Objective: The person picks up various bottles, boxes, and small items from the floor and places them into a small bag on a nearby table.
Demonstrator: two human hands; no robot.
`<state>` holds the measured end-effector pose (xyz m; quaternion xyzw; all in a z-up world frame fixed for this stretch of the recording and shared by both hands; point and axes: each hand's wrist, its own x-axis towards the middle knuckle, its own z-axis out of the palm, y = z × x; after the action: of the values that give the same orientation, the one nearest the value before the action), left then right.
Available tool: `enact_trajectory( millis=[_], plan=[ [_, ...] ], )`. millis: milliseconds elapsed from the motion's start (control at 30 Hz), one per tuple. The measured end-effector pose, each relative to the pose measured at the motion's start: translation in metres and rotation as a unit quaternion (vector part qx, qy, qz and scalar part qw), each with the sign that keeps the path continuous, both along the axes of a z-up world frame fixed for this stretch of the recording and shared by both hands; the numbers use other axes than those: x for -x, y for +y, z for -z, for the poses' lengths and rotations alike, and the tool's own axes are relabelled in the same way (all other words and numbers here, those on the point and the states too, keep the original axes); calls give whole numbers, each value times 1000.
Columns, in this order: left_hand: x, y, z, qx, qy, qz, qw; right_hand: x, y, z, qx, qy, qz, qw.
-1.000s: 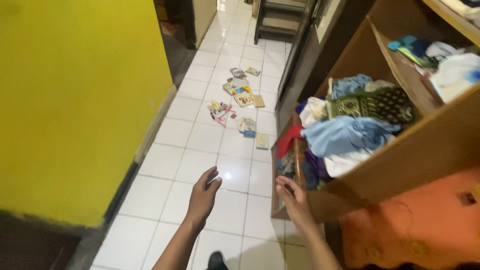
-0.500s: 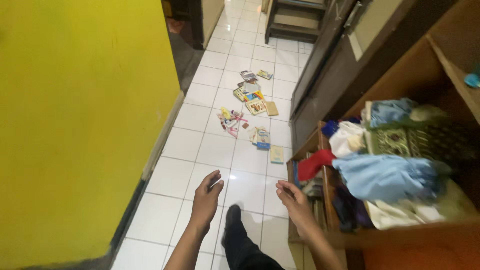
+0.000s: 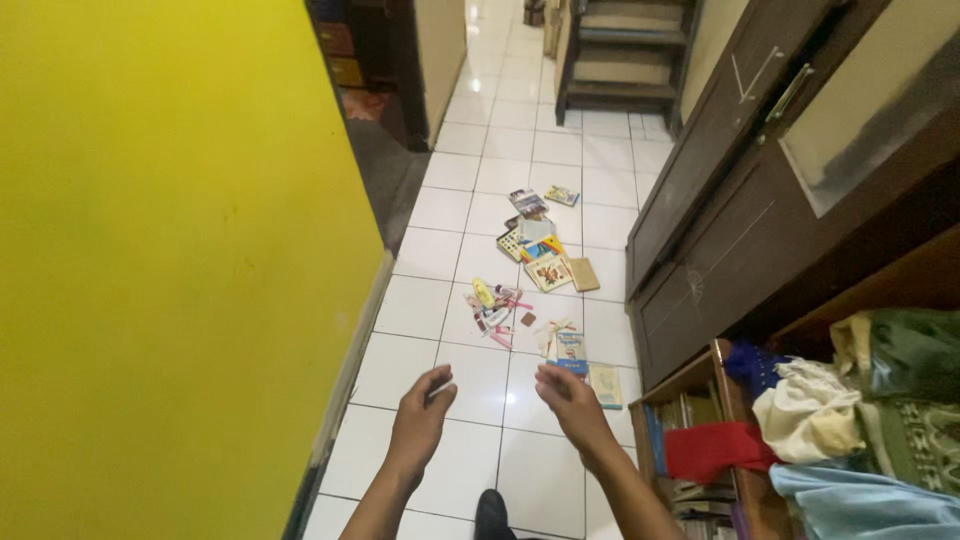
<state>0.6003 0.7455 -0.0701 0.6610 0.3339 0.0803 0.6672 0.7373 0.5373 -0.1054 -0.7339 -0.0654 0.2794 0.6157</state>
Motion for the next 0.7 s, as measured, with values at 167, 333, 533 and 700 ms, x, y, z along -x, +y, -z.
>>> enact_trajectory(
  millis=[167,333,533,700],
  plan=[
    [-70,46,6,5,-43,-6,999,-59,51,-20,3,-31,-23,999],
    [-147,86,22,20,-67,8,998,-127,81,-17,11,-23,5,1000],
    [-266,148,59,46,-47,58,996,-222,117,20,39,-3,69,997],
    [-370,197,86,58,-20,132,989,-305,165,42,105,76,138,982]
  ],
)
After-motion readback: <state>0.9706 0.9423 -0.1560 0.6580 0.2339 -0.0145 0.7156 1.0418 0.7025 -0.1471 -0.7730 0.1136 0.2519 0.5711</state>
